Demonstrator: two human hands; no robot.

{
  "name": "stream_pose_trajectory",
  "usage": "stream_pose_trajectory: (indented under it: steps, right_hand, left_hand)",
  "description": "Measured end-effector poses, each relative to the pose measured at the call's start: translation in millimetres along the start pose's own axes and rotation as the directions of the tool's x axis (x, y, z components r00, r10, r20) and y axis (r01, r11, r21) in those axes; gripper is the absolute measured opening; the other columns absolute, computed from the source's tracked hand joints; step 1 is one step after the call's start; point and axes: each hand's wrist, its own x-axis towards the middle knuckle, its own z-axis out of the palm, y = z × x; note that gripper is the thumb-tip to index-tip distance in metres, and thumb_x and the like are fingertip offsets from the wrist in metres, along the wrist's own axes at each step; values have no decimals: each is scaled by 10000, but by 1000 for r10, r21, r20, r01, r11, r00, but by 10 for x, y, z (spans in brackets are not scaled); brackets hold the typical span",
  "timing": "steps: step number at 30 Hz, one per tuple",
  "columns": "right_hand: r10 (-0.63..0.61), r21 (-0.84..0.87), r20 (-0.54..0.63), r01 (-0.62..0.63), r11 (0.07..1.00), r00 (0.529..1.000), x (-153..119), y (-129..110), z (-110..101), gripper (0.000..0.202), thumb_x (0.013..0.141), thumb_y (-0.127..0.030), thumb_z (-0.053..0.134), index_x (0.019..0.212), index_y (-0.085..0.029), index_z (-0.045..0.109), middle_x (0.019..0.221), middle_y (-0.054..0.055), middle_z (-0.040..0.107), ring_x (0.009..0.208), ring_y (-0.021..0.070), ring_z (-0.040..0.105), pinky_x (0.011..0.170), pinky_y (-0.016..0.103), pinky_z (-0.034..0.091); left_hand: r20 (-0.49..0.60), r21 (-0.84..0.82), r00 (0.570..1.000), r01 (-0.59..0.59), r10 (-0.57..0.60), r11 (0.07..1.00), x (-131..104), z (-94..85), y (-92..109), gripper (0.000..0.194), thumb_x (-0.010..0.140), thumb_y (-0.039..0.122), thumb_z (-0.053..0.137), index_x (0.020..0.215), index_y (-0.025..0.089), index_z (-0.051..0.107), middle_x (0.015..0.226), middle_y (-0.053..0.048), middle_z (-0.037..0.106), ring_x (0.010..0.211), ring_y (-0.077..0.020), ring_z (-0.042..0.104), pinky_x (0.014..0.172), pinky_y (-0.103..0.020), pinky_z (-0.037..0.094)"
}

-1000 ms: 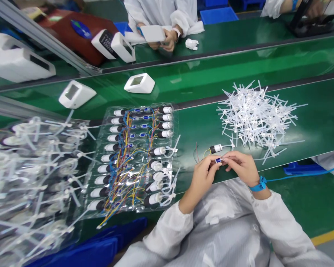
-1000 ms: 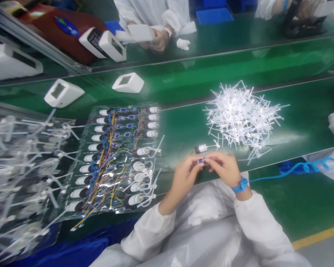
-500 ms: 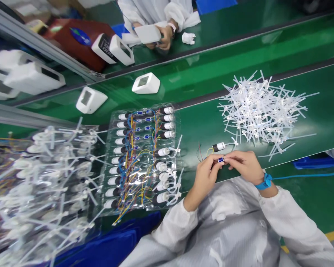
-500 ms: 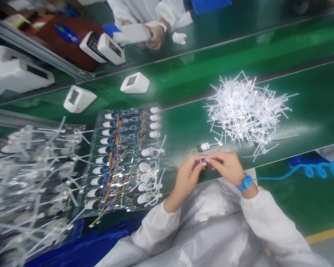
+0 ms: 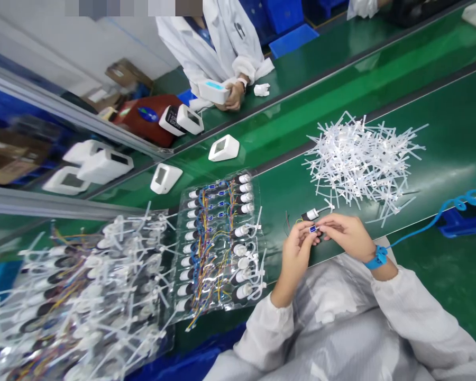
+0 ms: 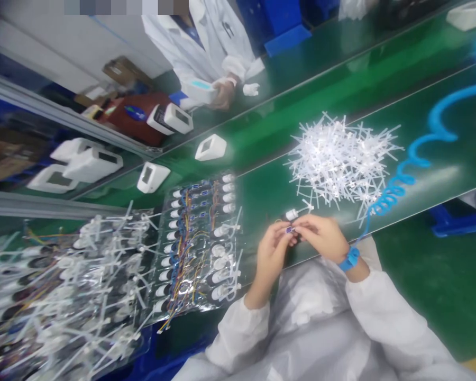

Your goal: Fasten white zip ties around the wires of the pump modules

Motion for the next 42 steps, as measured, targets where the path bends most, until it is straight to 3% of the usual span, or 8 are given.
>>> stream_pose_trajectory:
  steps: [13,22,27,30,34,42]
  right_hand:
    - [-81,-156,10,82,984,997,-46,-9,33,171,1060,-352,727,1041,-288,884,944,17,887,692,204,810,721,325,682]
    - [-108,-215,31,112,970,994,-24,-4,71,180,1071,-348,723,985,-310,876,868,-4,878,754,235,843,796,357,694]
    - [-70,-139,50,76,987,996,-19,20,72,164,1077,-322,688,1106,-292,847,1043,25,887,861,236,860,841,363,712]
    - [-58,-79,33,60,995,998,-21,39,59,190,1053,-317,703,1194,-278,825,1142,49,876,947,242,863,861,366,722]
    - [-65,-52,18,66,996,998,-27,45,23,180,1019,-324,740,1162,-263,831,1077,47,878,939,233,859,844,340,723]
    - [-95,-130,71,103,986,993,-39,82,-3,104,1034,-316,737,1063,-274,827,968,13,867,789,203,832,741,292,683]
  left_hand:
    - [27,-32,999,36,-35,999,-43,-60,8,188,1075,372,698,1139,195,687,907,-49,782,831,-202,787,800,-333,648]
    - [54,-41,998,42,-40,998,-51,-66,-2,234,1101,424,676,1167,200,679,925,-51,778,849,-206,788,805,-332,650]
    - [5,-1,1000,-10,10,1000,-62,-36,-32,217,1113,407,665,1181,202,690,1007,-65,782,880,-201,785,822,-331,647]
    - [-20,29,997,-73,74,997,-60,-25,-35,215,1097,400,700,1187,206,714,1133,-98,784,1011,-223,786,902,-356,648]
    - [-29,15,985,-173,173,985,-42,-33,-28,170,1066,373,757,1111,209,745,1186,-108,777,1130,-245,769,964,-387,642]
    - [-22,127,967,-248,252,960,-31,-66,34,184,1053,349,769,928,214,772,1095,-81,758,1065,-231,752,941,-379,620]
